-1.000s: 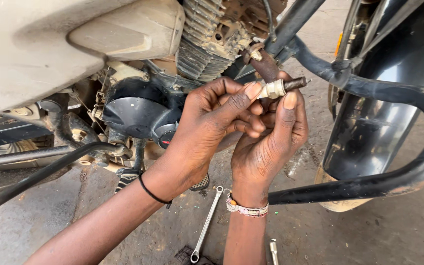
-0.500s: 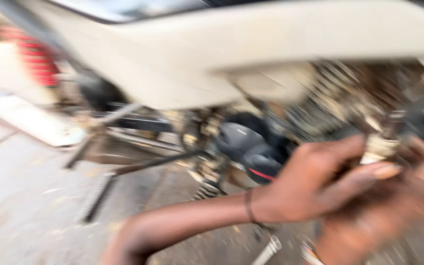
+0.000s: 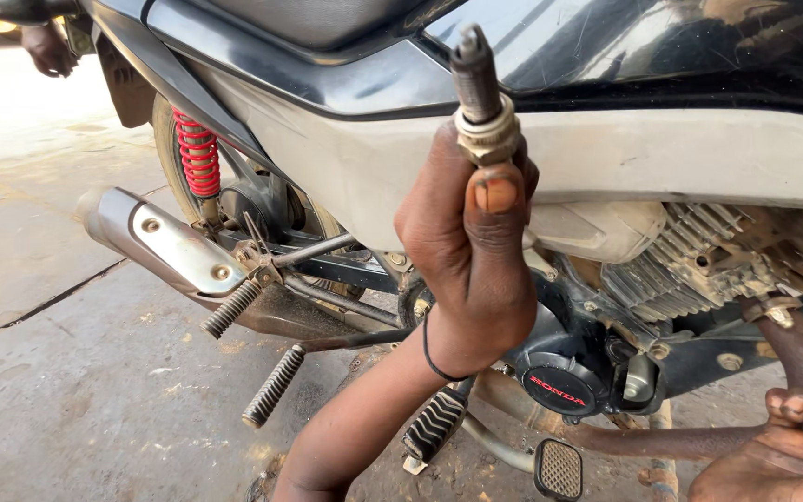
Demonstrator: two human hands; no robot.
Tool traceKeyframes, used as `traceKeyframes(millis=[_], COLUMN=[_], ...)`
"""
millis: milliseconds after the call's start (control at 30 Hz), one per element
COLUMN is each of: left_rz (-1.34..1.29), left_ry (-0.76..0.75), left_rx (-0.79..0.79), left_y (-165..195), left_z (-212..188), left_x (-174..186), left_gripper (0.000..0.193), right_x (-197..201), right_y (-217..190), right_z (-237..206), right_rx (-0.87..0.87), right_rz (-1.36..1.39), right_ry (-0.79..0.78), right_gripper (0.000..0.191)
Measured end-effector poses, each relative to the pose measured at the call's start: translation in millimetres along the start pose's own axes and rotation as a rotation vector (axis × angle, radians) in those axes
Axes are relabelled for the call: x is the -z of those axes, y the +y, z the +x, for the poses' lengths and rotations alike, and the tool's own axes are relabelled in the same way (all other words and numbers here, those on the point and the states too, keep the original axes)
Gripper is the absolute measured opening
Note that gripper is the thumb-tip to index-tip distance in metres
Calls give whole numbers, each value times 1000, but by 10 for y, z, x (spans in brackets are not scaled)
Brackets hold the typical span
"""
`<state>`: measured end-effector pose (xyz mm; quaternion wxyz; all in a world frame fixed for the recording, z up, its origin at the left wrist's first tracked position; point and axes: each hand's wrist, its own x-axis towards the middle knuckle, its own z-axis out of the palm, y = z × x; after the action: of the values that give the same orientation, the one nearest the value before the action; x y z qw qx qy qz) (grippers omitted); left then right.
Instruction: The person uses a wrench to loosen and remove a spark plug from a motorcycle engine. After removing the plug, they inspect it and then screw it back into the engine by hand.
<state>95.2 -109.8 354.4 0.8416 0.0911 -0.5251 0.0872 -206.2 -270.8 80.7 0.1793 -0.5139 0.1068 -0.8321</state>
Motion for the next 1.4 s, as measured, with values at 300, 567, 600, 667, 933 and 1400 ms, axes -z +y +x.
traceKeyframes(millis=[300,567,600,667,933,1400], left_rz=[31,93,101,117,-207,-1584], left_ry=[35,40,37,28,-35,-521], left_rx=[-22,-55,-60,-59,157,827], left_y=[-52,-23,-7,15,13,-27], left_z=[-43,-59,-65,-66,47,149], left_x=[-96,-113,-110,-104,-186,-58], left_gripper=[37,40,41,42,46,53], right_x=[-138,-307,-329,-379,-417,-455], right_y=[-93,26,18,12,-3,-82], right_z=[106,237,246,254,211,196], right_rx=[66,57,55,54,45,43], right_rz=[-21,20,21,22,14,14], right_ry=[-41,-91,-93,-98,-92,-98], right_gripper=[55,52,51,50,47,41])
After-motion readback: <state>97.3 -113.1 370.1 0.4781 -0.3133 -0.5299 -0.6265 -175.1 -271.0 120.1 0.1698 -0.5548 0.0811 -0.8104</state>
